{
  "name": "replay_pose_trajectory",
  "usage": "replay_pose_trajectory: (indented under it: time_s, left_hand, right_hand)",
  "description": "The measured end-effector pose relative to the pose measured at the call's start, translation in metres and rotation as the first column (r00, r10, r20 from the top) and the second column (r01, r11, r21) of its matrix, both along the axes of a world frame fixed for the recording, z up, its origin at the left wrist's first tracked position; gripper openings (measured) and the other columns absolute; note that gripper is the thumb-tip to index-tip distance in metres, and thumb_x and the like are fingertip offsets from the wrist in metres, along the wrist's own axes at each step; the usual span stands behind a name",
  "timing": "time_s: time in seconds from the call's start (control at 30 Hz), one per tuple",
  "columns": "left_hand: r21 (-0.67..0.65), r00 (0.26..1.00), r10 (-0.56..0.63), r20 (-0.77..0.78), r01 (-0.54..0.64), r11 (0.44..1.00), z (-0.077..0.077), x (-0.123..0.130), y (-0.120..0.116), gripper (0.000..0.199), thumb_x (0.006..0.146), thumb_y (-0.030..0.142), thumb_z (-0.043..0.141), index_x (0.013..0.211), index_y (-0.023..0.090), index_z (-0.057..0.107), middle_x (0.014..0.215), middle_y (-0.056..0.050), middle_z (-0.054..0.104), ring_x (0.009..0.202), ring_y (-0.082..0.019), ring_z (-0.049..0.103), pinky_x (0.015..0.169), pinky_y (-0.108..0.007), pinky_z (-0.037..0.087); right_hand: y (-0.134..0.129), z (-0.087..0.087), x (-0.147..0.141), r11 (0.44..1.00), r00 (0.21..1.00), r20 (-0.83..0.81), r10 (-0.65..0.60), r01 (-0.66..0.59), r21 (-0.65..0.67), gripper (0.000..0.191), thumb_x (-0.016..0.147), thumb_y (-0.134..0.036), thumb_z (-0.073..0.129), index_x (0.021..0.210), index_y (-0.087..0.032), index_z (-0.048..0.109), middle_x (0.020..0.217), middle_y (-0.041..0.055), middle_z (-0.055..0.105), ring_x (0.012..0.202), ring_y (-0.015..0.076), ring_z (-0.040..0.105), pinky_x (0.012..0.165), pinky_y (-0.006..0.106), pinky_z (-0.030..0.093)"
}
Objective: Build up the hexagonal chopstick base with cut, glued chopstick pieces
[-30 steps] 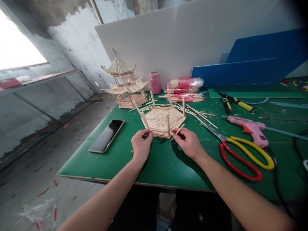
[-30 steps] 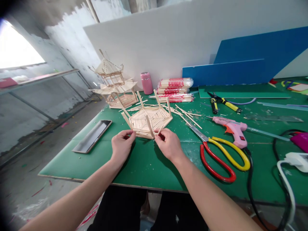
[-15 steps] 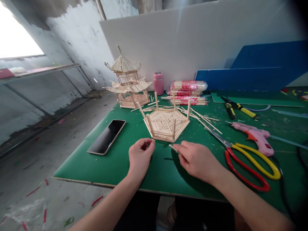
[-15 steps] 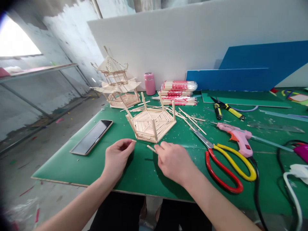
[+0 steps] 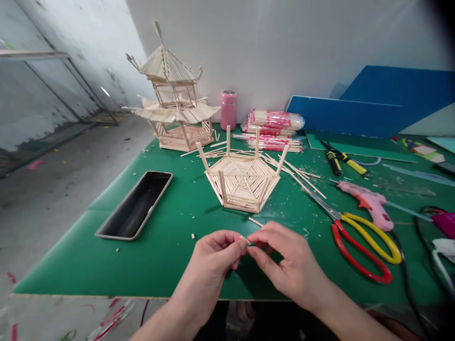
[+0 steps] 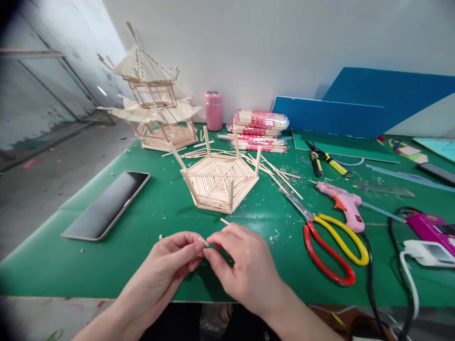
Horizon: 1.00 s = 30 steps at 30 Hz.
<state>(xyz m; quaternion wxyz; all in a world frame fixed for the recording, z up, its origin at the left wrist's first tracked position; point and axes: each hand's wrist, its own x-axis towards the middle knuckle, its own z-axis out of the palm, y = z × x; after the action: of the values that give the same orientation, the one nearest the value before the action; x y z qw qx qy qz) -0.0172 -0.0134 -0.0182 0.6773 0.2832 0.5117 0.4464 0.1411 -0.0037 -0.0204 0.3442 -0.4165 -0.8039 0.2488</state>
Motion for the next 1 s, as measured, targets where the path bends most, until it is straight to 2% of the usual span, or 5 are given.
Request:
replay_pose_trajectory:
  time_s: [0.17,0.4,0.6,0.77,1.0]
  left_hand:
    - [-0.014,0.997,-0.024,0.075,0.025,1.000,-0.004,-0.005,0.002,0.019,0.064,0.028,0.071,0.060,0.012,0.061,0.056,0.001,0.053,0.050,-0.005,0.038,0.051,-0.018,0.030]
    - [-0.028,0.998,-0.045,0.050,0.047,0.998,-0.008,-0.007,0.003,0.021,0.065,0.032,0.071,0.062,0.014,0.061,0.048,0.004,0.048,0.049,-0.006,0.039,0.051,-0.019,0.029]
    - [-0.068,0.999,-0.012,0.047,0.016,0.998,-0.002,-0.004,0.011,0.023,0.064,0.032,0.071,0.062,0.013,0.059,0.054,0.002,0.052,0.049,-0.005,0.038,0.051,-0.019,0.029]
    - [-0.095,0.993,0.052,0.106,-0.042,0.995,0.003,0.002,0.015,0.020,0.064,0.027,0.071,0.060,0.013,0.057,0.050,0.003,0.049,0.049,-0.005,0.038,0.049,-0.017,0.027]
    - [-0.085,0.977,0.104,0.186,-0.090,0.992,0.008,0.008,0.019,0.019,0.062,0.026,0.073,0.063,0.012,0.061,0.053,0.003,0.052,0.047,-0.004,0.039,0.049,-0.016,0.031]
  right_hand:
    - [-0.005,-0.010,-0.016,0.996,0.994,-0.082,-0.065,0.069,0.047,0.008,0.081,-0.014,0.053,0.083,-0.018,0.059,0.073,0.0019,0.060,0.066,0.0114,0.054,0.061,0.024,0.043]
    - [-0.012,-0.010,-0.017,0.970,0.992,0.052,-0.111,0.096,0.224,0.009,0.079,-0.013,0.055,0.085,-0.018,0.060,0.071,0.0031,0.061,0.064,0.0135,0.054,0.060,0.028,0.042]
    - [0.005,-0.017,0.012,0.939,0.899,0.274,-0.342,0.312,0.147,0.012,0.084,-0.023,0.050,0.092,-0.018,0.057,0.083,0.0049,0.060,0.074,0.0165,0.055,0.065,0.029,0.043]
    - [0.015,-0.023,0.014,0.941,0.817,0.487,-0.309,0.336,0.034,0.020,0.088,-0.026,0.042,0.073,-0.020,0.053,0.075,0.0032,0.055,0.071,0.0179,0.053,0.063,0.031,0.041]
    - [-0.005,0.014,-0.004,0.948,0.968,0.021,-0.250,0.249,-0.199,0.016,0.089,-0.020,0.039,0.100,-0.020,0.051,0.080,0.0015,0.058,0.074,0.0122,0.057,0.066,0.022,0.046]
